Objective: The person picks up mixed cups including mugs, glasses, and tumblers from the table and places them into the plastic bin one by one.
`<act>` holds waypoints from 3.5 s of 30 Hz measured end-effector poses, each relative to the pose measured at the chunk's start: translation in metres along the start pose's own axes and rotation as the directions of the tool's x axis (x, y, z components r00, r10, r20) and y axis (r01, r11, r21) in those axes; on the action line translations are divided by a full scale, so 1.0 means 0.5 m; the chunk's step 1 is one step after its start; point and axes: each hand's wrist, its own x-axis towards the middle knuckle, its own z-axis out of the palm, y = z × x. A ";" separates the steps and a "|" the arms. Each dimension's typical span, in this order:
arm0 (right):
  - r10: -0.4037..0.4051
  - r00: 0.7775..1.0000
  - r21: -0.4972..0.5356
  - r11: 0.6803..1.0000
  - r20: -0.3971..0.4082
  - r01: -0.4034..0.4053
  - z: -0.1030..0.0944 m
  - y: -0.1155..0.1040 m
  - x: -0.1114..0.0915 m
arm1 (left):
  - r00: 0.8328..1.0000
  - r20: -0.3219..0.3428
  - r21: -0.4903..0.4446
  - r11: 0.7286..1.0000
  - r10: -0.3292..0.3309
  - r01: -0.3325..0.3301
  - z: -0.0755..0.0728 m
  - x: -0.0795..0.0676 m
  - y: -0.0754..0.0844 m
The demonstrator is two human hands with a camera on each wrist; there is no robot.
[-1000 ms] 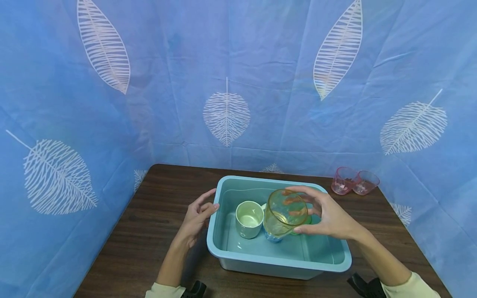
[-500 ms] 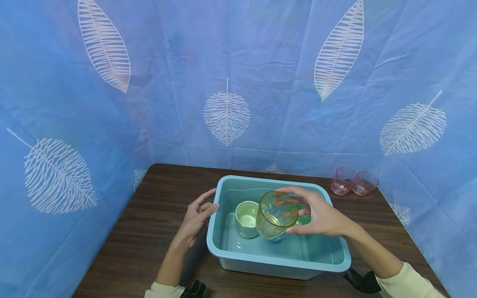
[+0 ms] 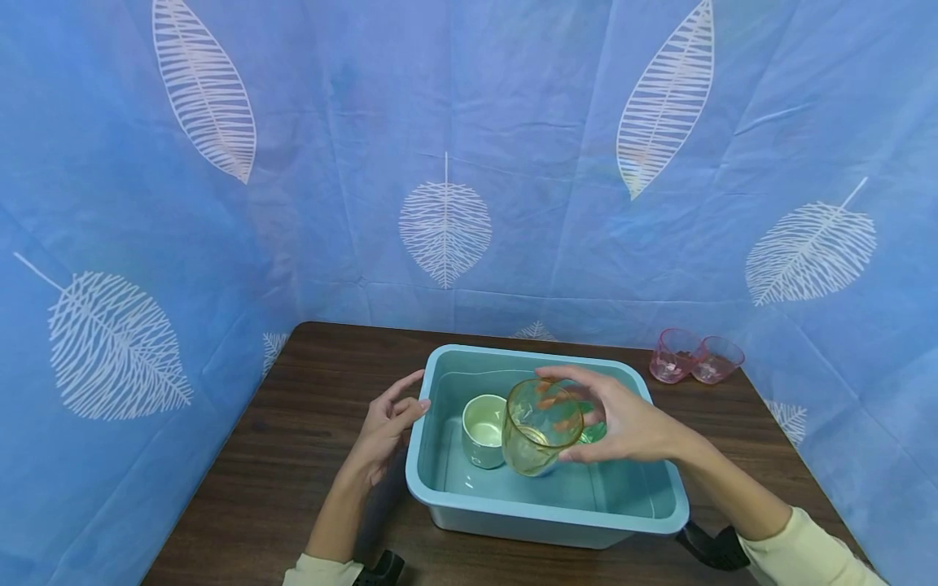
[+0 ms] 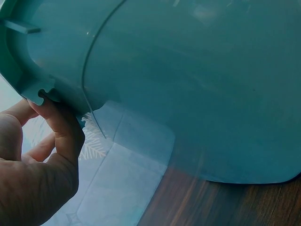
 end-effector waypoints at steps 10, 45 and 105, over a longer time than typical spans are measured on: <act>0.029 0.999 -0.035 0.999 0.021 -0.028 -0.003 -0.019 0.017 | 1.000 -0.001 -0.004 1.000 -0.005 0.005 0.001 0.000 0.001; 0.170 0.967 -0.112 0.982 0.188 -0.151 0.037 0.009 0.081 | 1.000 0.015 0.008 1.000 0.008 -0.008 0.003 -0.004 0.002; 0.288 0.922 -0.464 0.874 0.258 -0.143 0.134 0.102 0.165 | 1.000 0.029 -0.016 1.000 -0.008 0.008 0.007 -0.004 0.005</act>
